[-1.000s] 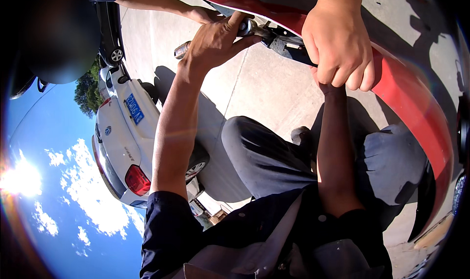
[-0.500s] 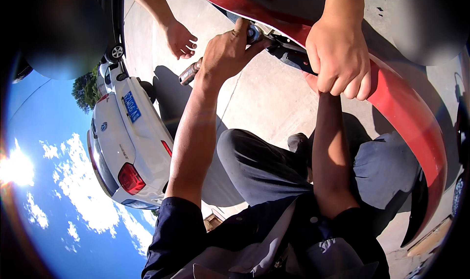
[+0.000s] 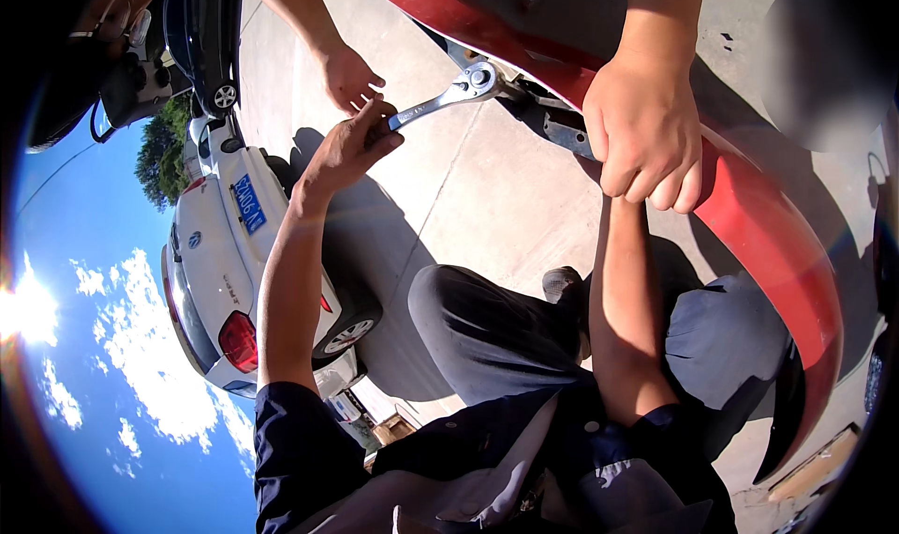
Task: The person works on a car bumper by tightening bolts with a socket wrench and applying spray from a can while another person helps hold the part.
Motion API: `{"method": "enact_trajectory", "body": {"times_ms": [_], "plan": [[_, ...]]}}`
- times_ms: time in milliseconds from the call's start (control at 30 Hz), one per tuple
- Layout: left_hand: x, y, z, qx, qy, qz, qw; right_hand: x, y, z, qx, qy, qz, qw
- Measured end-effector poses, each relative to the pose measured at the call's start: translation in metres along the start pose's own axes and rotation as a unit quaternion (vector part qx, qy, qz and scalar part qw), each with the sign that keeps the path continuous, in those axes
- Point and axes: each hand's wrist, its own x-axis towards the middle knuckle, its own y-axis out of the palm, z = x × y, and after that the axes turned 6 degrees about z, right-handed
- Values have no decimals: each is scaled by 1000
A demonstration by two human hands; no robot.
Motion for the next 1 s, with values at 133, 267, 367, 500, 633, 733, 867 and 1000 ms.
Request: {"method": "enact_trajectory", "body": {"times_ms": [133,267,367,500,633,733,867,1000], "plan": [[-8,4,-7,54,-22,-20,998,-7,-4,-18,10,33,-10,999],[-10,12,-15,90,-3,-43,995,-15,-8,-19,16,55,-17,998],[0,4,-13,112,13,-48,993,-8,-9,-10,22,68,-6,997],[-10,19,-9,82,-28,-89,992,-1,-15,-11,25,101,-2,995],[-7,34,-11,139,-95,-154,974,5,-24,-14,37,128,-10,991],[-4,41,-11,145,-131,-161,967,4,-25,-17,70,151,-24,986],[-7,39,-15,136,-139,-156,968,1,-20,-21,96,170,-22,981],[-23,49,-28,97,-196,-168,961,5,-12,-27,140,191,-27,971]]}}
